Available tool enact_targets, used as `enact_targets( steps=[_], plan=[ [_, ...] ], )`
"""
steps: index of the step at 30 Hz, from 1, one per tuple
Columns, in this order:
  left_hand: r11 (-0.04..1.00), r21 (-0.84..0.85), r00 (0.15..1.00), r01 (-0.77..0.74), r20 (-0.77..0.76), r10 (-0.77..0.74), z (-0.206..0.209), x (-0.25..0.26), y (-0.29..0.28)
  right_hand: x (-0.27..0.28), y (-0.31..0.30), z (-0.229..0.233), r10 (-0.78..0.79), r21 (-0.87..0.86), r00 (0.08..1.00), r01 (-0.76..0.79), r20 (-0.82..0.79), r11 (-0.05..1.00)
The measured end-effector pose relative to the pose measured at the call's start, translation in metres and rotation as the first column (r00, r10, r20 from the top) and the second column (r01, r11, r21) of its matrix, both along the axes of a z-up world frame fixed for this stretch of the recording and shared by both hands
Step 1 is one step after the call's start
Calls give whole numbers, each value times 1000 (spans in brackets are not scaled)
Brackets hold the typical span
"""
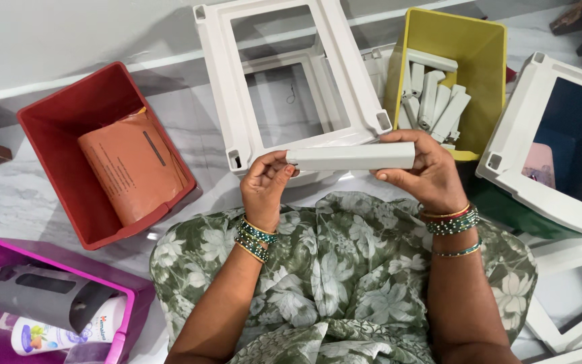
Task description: The person assembles a white plastic stool by inserting legs into the frame. They handle the frame and legs, aligning and pushing them into place while sitting on the floor.
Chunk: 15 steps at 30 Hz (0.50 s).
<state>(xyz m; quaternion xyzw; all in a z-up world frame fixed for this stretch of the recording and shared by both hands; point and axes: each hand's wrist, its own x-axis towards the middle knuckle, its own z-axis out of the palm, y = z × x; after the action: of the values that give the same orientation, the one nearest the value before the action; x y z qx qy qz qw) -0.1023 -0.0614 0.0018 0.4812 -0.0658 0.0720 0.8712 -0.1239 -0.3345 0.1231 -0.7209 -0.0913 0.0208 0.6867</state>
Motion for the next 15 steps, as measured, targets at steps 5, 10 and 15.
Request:
enact_targets(
  steps=[5, 10, 15],
  plan=[
    [998, -32, 998, 59, -29, -60, -4, -1, 1, 1, 13, -3, 9, 0, 979, -9, 203, 1000],
    [986, 18, 985, 166, -57, -165, -9, 1, 0, 1, 9, -6, 71, 14, 951, -79, 301, 997],
    [919, 104, 923, 379, -119, -367, -11, 2, -3, -4, 20, 5, 244, -256, 816, -123, 524, 959]
  ],
)
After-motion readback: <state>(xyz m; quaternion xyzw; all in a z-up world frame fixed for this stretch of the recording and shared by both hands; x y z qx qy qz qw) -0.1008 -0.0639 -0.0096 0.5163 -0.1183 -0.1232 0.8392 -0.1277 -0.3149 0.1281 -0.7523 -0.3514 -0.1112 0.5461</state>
